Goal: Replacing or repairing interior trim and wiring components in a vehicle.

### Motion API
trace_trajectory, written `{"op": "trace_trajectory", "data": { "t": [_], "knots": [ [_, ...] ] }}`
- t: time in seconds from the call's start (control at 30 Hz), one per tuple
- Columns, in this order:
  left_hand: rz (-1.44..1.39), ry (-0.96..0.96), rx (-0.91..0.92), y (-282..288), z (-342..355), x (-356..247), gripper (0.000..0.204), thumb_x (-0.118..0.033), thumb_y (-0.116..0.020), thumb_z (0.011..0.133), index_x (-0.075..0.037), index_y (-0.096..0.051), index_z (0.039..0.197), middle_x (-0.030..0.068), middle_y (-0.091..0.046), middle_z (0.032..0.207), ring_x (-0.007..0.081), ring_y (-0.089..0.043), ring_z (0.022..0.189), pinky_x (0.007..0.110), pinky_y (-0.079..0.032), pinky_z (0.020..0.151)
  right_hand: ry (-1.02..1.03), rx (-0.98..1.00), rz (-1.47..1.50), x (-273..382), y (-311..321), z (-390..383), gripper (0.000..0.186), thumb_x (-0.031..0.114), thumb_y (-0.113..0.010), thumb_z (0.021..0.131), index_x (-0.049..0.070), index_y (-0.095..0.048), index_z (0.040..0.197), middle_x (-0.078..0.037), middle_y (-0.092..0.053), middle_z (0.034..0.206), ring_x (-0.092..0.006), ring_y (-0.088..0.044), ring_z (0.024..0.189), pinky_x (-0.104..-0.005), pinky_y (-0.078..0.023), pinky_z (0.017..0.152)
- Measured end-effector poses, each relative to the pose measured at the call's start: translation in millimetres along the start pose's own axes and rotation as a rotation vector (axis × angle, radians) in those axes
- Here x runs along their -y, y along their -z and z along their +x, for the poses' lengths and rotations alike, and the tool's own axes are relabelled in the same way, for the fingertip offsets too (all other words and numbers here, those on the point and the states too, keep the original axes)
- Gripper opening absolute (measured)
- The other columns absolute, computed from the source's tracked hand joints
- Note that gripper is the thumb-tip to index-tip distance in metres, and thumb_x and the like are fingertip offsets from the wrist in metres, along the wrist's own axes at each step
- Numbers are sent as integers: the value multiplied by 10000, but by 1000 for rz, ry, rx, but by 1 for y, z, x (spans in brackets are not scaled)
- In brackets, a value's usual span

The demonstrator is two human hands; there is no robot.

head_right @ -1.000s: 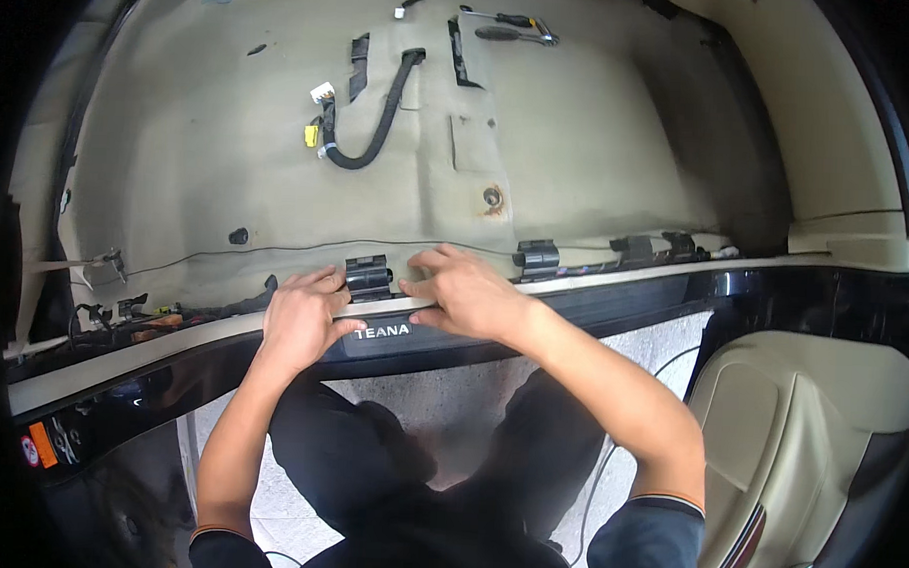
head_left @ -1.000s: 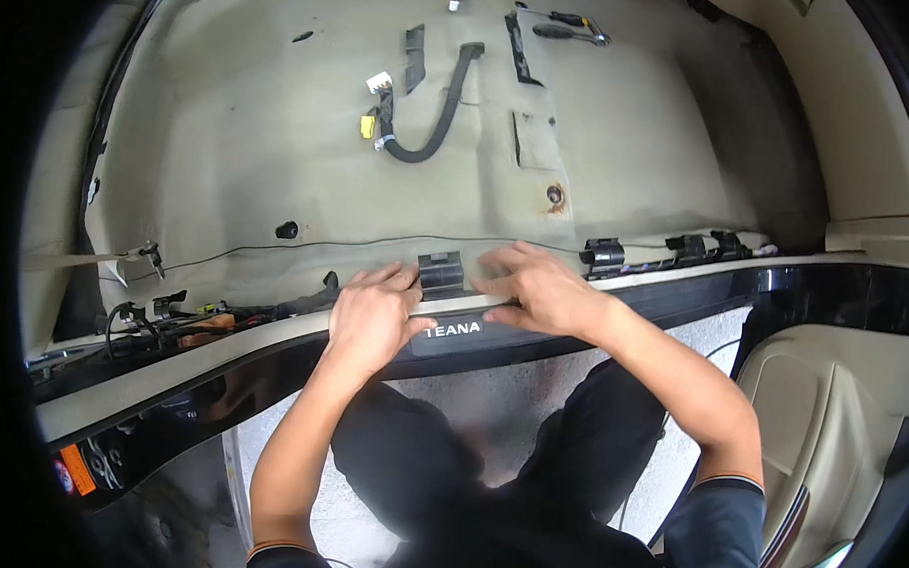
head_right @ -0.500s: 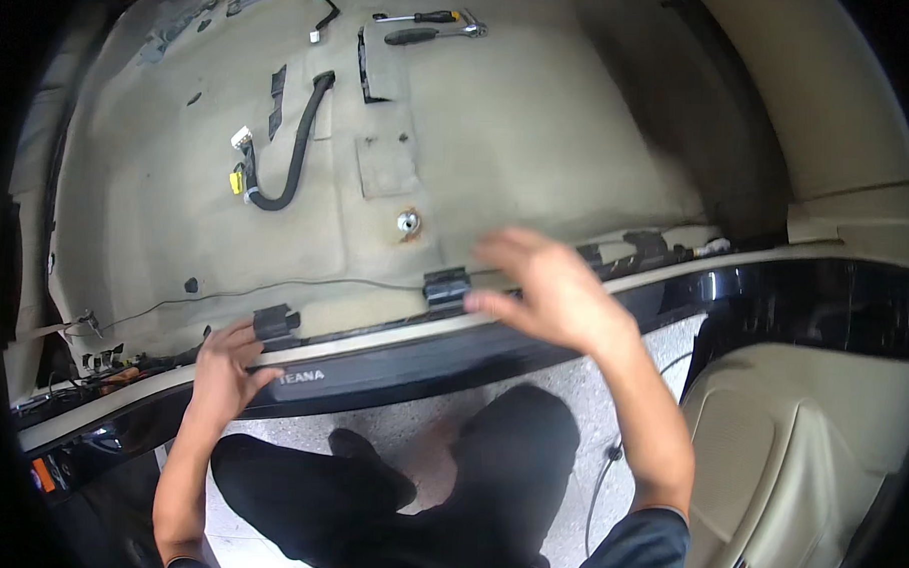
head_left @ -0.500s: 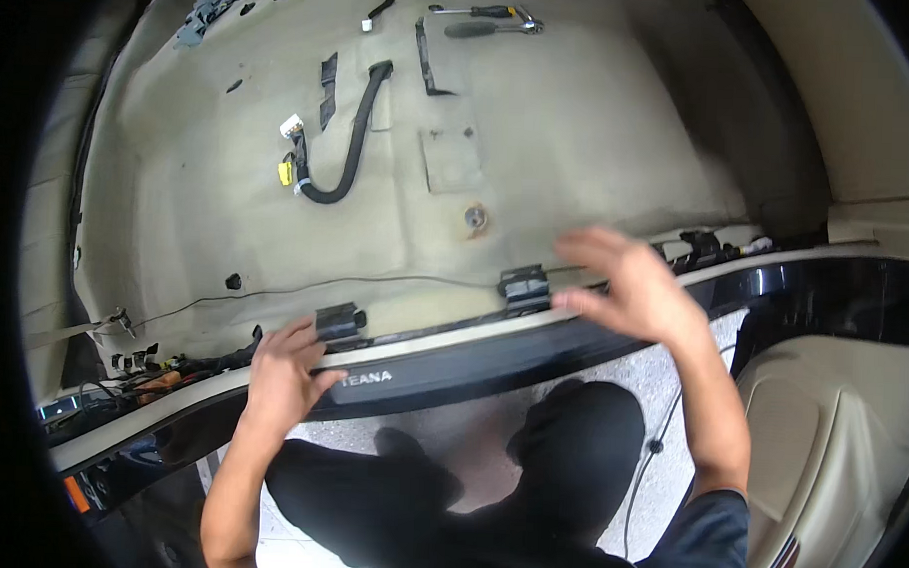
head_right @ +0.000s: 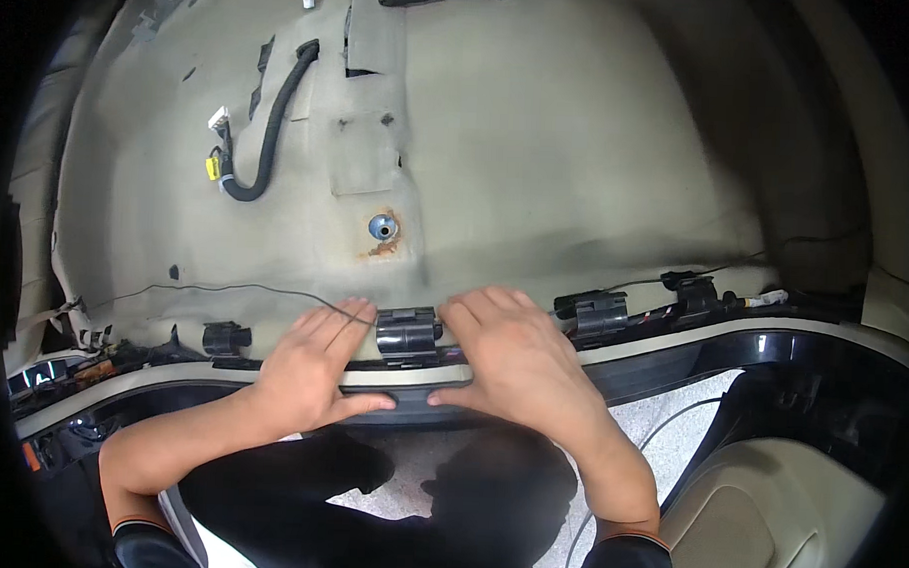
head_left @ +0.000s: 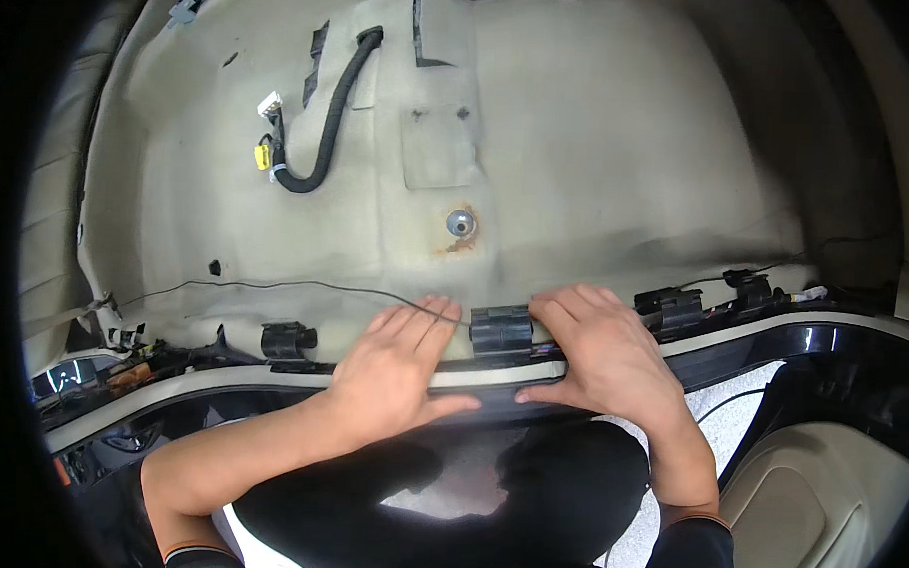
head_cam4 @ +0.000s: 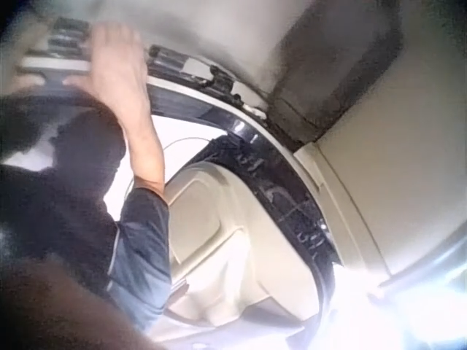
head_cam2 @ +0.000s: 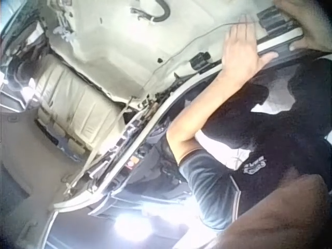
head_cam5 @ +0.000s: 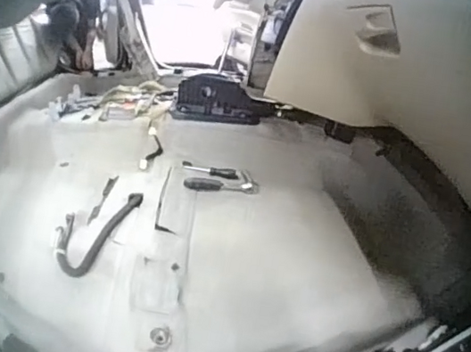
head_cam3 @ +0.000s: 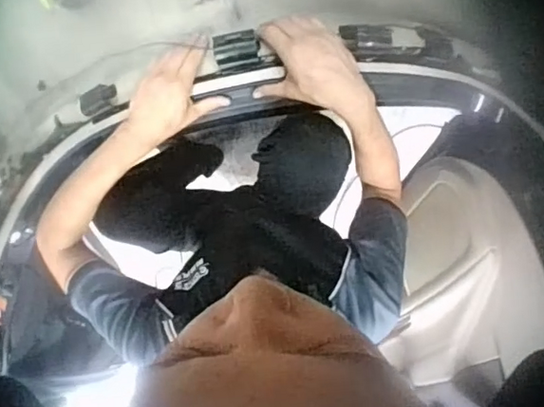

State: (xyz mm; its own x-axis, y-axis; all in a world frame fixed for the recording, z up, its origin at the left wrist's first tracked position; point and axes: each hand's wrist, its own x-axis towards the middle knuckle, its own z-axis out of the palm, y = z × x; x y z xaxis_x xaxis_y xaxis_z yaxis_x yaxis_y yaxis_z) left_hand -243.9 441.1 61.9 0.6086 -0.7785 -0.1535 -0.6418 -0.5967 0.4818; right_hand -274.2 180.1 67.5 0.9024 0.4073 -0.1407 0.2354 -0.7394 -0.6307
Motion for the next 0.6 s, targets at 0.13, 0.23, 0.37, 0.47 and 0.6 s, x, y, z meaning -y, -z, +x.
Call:
{"op": "trace_trajectory", "data": {
  "t": [0.13,0.23,0.37,0.47,0.6],
  "knots": [
    [18,-67,-23,-3,1,5,817,-462,-798,764,136,-552,1264,275,-613,1254,414,-584,1187,471,-461,1018,0,52,0,-2,1,1,649,344,-876,653,5,-629,1147,-127,-654,1109,-312,-609,1088,-408,-465,974],
    [42,-98,-29,-2,0,7,768,-449,-792,770,137,-584,1220,282,-623,1249,414,-600,1181,461,-479,1002,13,21,-31,0,-1,-1,658,377,-860,671,2,-634,1161,-128,-660,1120,-309,-611,1101,-405,-464,979],
    [67,-114,-11,-3,2,8,781,-453,-793,769,136,-577,1236,277,-621,1264,399,-602,1190,452,-472,1015,91,-114,-72,-4,-10,-9,716,441,-845,680,5,-635,1208,-134,-658,1213,-314,-606,1159,-422,-456,1025],
    [120,-114,-45,-1,-5,7,766,-440,-802,771,117,-579,1248,258,-624,1266,394,-596,1193,452,-464,1016,179,-288,44,-6,-6,-27,610,338,-852,703,2,-658,1174,-144,-678,1172,-325,-631,1103,-420,-482,999],
    [118,-208,-212,-4,-12,4,683,-381,-836,740,68,-603,1198,233,-638,1158,407,-605,1080,459,-477,949,-110,-868,-58,-38,20,-65,241,132,-731,842,34,-693,1058,-129,-704,1066,-321,-657,1014,-427,-490,961]
  ]
}}
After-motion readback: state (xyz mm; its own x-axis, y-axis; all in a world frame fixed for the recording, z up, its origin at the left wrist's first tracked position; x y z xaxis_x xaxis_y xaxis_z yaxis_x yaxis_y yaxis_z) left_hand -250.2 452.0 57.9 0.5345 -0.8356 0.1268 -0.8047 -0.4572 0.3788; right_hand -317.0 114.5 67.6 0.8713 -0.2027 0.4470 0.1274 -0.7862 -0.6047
